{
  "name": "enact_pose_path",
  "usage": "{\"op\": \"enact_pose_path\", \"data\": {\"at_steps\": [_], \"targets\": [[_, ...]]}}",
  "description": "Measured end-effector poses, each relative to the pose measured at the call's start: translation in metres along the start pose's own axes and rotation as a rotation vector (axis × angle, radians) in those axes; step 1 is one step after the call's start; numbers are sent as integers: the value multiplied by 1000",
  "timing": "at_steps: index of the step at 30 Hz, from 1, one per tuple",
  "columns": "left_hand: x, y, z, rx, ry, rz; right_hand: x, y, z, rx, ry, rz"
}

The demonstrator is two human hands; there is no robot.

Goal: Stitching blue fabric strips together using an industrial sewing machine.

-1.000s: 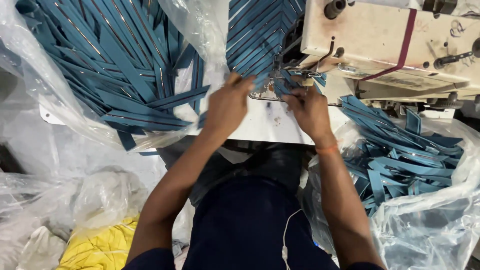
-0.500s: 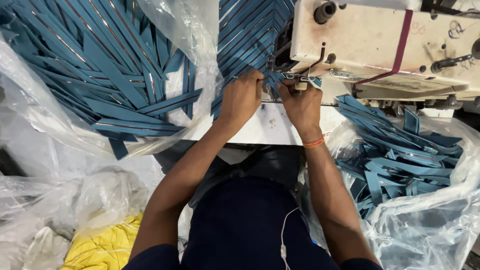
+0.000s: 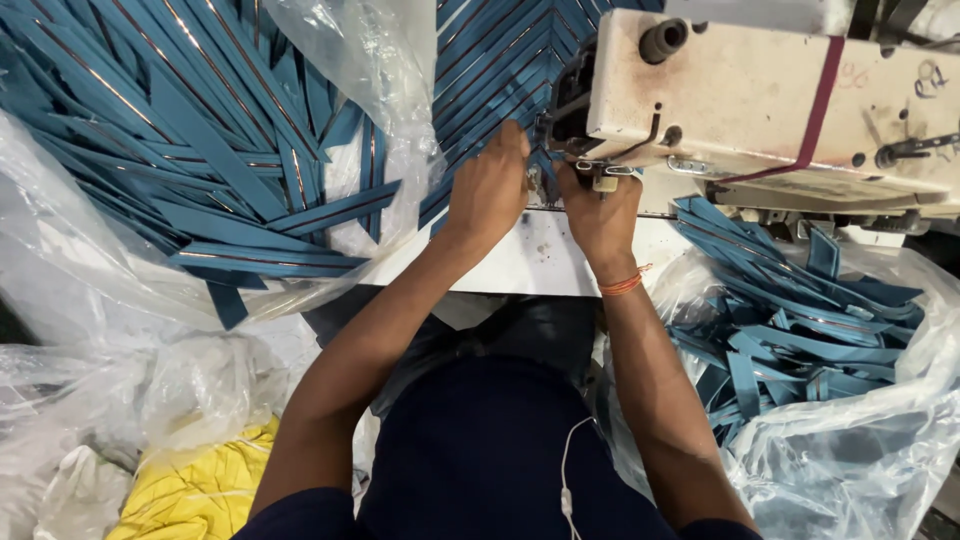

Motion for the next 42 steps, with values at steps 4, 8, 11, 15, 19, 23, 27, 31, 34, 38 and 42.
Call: {"op": "enact_pose_path", "data": {"at_steps": [4,8,11,15,19,23,27,31,34,38,42], "targets": [[4,-3,-1,3,53,-39,2,2,-2,-42,-32,2],[8,-4,-1,-4,70,-50,4,5,-4,50,-117,-34],[12,-1,2,14,64,-45,6,8,-5,45,-85,-50],[19,-2,-2,34,38,-37,8,12,-2,131,-132,-93],[20,5,3,51,89,-61,8,15,-27,65,-157,-135],[7,-16,6,68,52,-90,-2,-20,-51,-182,-161,-112],[-43,-83,29,232,75,-282,-37,-113,-44,-644,-164,-159],[-86,-139,39,467,3,-266,-65,-150,-53,-935,-187,-164],[-97,-144,56,486,26,-252,-68,-151,-50,-871,-210,-185],[-99,-150,45,335,26,-246,-69,-151,-42,-844,-186,-233],[-80,-131,-7,57,111,-213,-65,-130,-24,-459,-326,-115]]}}
Point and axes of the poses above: each hand's wrist, its own x-axis towards the middle knuckle, its own y-axis out of the palm, z = x × y, the point moved 1 cm from there along x, towards the middle knuckle, and after that the axes turned 1 degree about -z, right-handed, at the moved point
